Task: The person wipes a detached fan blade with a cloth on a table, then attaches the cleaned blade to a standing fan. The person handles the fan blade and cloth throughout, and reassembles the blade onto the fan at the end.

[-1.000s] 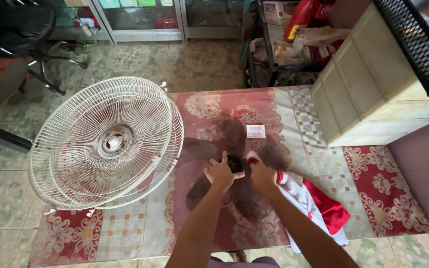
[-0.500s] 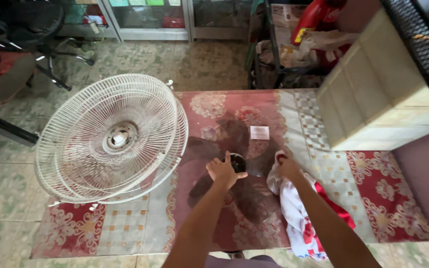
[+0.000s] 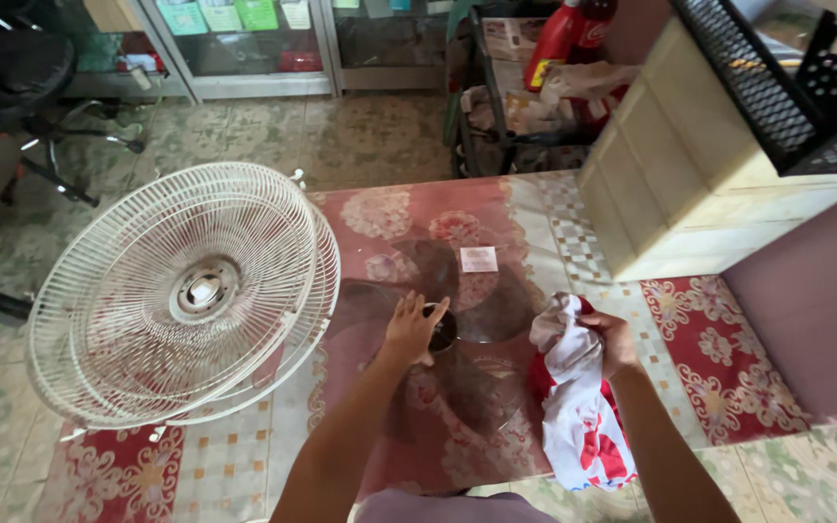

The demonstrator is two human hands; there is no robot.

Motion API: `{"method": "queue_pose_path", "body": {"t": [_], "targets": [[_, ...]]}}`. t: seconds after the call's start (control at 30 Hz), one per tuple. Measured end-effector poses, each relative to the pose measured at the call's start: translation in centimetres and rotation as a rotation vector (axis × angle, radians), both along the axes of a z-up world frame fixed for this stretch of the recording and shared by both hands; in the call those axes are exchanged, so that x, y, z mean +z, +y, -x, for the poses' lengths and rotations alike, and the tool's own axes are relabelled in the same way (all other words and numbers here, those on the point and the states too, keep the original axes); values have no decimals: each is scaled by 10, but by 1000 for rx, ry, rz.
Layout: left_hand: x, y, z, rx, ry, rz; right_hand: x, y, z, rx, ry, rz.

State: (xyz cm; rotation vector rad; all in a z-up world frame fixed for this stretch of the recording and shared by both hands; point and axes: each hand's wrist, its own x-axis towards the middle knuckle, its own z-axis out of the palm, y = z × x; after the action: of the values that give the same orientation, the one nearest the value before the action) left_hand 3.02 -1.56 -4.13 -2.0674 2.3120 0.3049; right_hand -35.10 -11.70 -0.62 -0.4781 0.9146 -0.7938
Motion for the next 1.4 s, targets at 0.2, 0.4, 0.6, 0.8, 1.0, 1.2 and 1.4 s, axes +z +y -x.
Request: {"method": "queue_pose_path", "body": {"t": [0.2,0.4,0.6,0.8,1.0,1.2,1.4], "targets": [[-19,-7,-5,-86,25,138,24,21,5,-22,75,101],[-17,-6,-3,-41,82,122,36,19,25,94,213,341],[18,-3,5,104,75,5,87,7,37,279,984,623],[41,15,19,313,26,-14,132,17,23,144,1546,1103],[51,18,29,398,4,-89,110,21,-6,-95,870,957],[44,12,28,384,-60,-117,19,39,-66,260,864,877],[-13,-3,27,53,-117,169,-75,99,-142,758,1622,1317]]}}
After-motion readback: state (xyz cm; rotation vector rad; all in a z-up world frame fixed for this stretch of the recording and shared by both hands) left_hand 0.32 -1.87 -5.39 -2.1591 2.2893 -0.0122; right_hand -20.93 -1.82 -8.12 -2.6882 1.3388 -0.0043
